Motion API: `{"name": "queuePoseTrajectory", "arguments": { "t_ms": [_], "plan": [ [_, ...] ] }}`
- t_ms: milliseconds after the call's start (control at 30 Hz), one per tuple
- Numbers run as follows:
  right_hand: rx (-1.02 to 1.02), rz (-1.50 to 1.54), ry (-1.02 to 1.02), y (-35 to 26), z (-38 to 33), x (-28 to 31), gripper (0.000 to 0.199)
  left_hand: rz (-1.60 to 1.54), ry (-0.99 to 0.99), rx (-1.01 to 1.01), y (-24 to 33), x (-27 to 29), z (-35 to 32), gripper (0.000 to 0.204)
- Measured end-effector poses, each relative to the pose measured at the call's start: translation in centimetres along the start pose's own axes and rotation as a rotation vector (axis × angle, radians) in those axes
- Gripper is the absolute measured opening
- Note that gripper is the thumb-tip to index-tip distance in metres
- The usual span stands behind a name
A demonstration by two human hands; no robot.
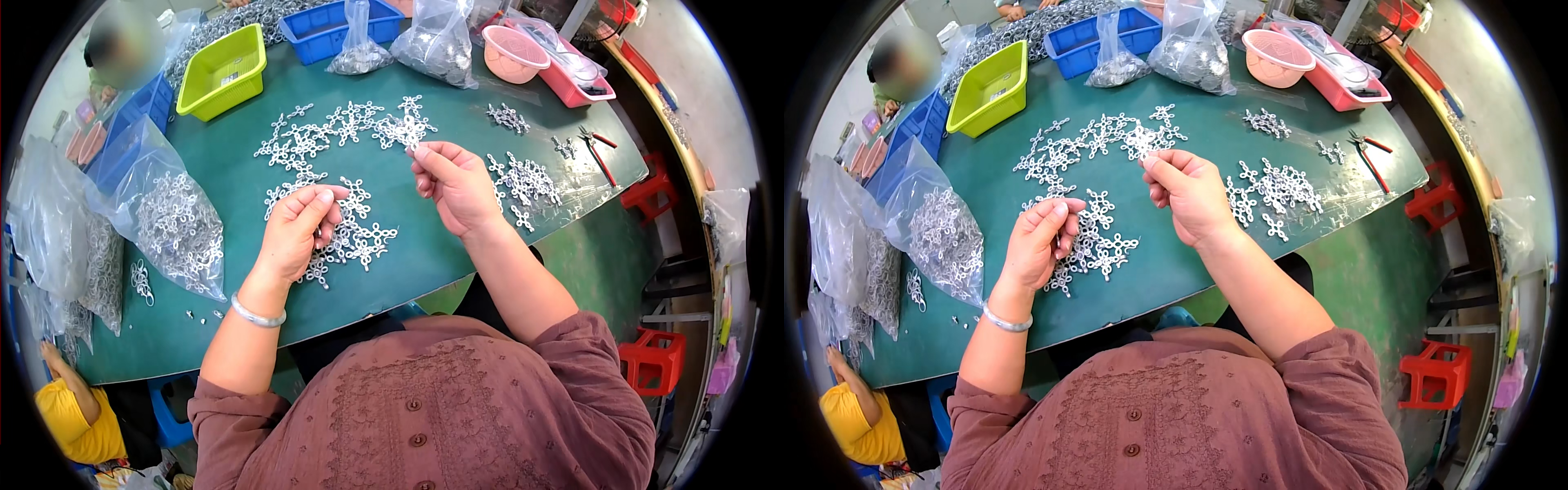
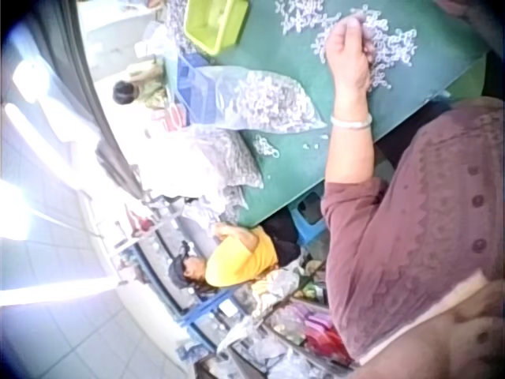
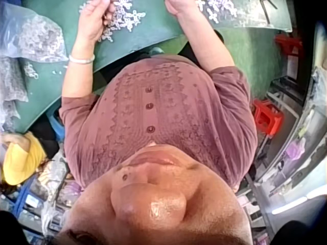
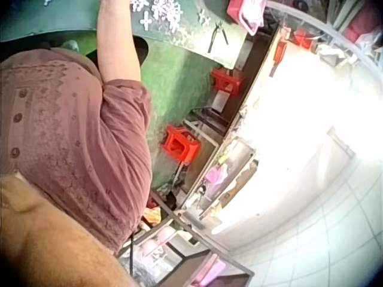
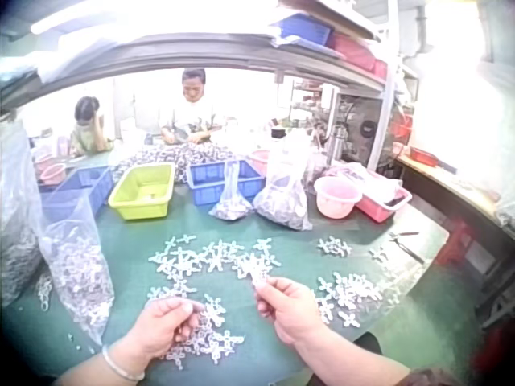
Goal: The person repeatedly picks up small silver metal links from a green table and interlocks them by hand to form short chains. The person handles the links one at a time, occasionally placing completed chains back on the table. No tools are used.
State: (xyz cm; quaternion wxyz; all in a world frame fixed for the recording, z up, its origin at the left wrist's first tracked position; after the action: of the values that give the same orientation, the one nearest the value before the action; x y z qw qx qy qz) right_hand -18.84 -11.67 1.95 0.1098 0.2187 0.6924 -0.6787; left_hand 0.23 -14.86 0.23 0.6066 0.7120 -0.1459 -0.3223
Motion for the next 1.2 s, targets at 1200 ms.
{"name": "queuePoseTrajectory", "arguments": {
  "t_ms": [1200],
  "plan": [
    [0.225, -0.840, -0.287, 0.6, -3.2, -2.7, 0.008, 0.120, 0.048, 0.024, 0.2, -0.3, -0.4, 0.014]
  ]
}}
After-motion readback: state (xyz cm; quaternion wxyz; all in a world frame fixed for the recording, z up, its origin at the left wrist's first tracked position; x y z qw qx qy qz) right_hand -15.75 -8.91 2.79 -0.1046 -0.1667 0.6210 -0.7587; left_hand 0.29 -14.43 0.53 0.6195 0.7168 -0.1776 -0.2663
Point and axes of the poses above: each hand's wrist, its own z-axis towards the middle knuckle, its own x-axis out of the back of the hand, y = z × x, the point moved 7 cm from there along z, towards the middle knuckle, and after that the axes turned 6 degrees about -y, right-handed, at the moved point
